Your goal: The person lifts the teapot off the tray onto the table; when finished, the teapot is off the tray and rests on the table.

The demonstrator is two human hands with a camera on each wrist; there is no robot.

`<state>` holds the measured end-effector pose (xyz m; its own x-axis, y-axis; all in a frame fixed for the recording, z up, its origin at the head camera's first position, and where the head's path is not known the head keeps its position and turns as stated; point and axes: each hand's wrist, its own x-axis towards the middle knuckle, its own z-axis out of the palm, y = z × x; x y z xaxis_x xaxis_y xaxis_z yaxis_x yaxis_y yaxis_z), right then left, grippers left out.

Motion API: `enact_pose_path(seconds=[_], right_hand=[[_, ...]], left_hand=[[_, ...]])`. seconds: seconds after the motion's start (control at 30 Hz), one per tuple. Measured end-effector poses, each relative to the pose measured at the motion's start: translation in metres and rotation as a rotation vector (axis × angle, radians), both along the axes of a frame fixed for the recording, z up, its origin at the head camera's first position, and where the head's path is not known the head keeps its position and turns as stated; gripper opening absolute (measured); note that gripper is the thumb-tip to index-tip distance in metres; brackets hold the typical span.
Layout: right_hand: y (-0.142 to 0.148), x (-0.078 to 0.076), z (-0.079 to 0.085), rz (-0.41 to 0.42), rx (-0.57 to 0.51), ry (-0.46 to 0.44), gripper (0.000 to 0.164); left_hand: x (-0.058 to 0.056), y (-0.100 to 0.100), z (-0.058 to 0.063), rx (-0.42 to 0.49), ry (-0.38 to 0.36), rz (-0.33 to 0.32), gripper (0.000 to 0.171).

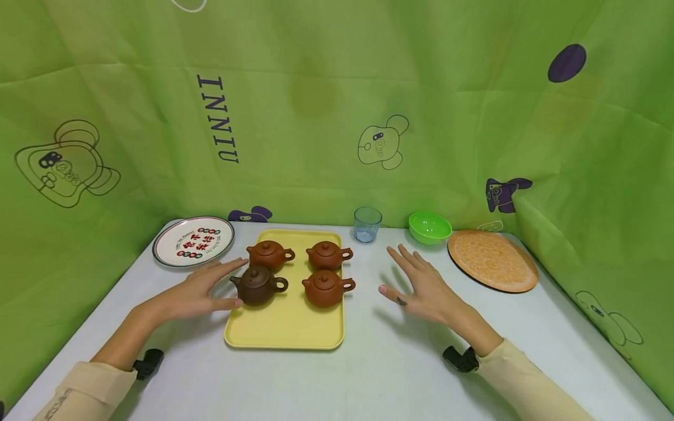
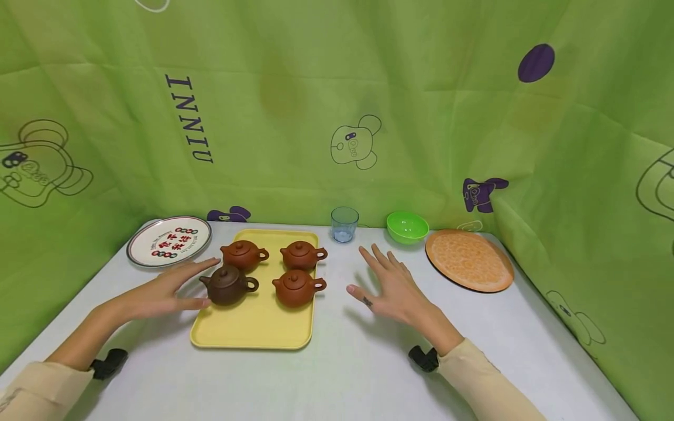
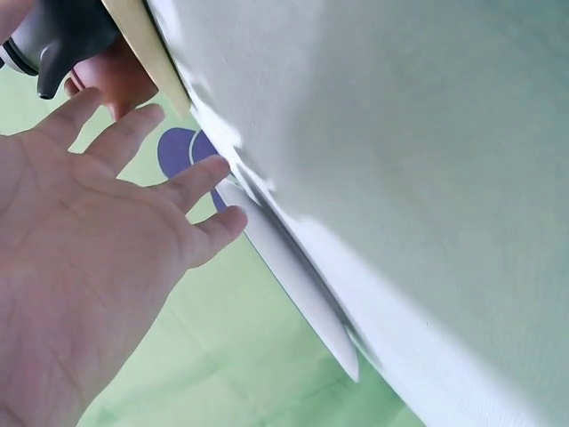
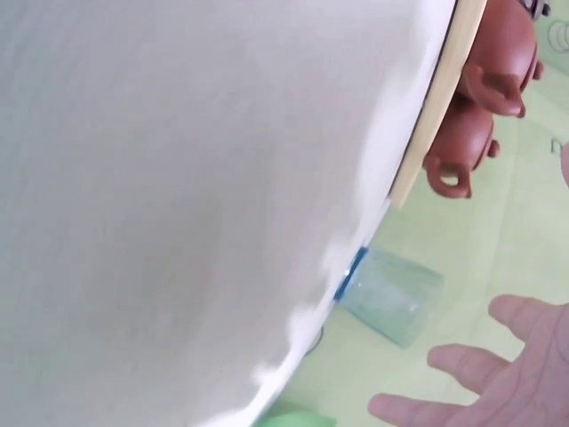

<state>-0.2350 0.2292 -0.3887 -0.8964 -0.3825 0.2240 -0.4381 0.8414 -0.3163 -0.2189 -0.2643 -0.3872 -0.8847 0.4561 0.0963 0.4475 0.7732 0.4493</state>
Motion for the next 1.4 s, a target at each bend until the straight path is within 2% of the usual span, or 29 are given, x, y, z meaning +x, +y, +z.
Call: enact_pose_path(seconds=[0.27,0.6,0.93,1.4], right_hand=[[-0.012,0.002,0.001,0.031,-0.046,-0.043,0.089],[-0.027,0.004,0.003,0.068,-0.086,-0.095,0.09],[-0.037,0.003,0.004,0.129,-0.134,-0.153,0.087],[-0.044,-0.001,0.0,0.159,-0.174,-0.163,0.08]], left_hand=[[-0.007,0.001,-0.003,0.023,-0.033,-0.05,0.088],[-0.014,-0.002,-0.005,0.029,-0.128,-0.061,0.087],[-0.017,-0.002,0.0,0.038,-0.235,-0.045,0.092],[-0.018,-0.003,0.001,0.035,-0.28,-0.033,0.096]])
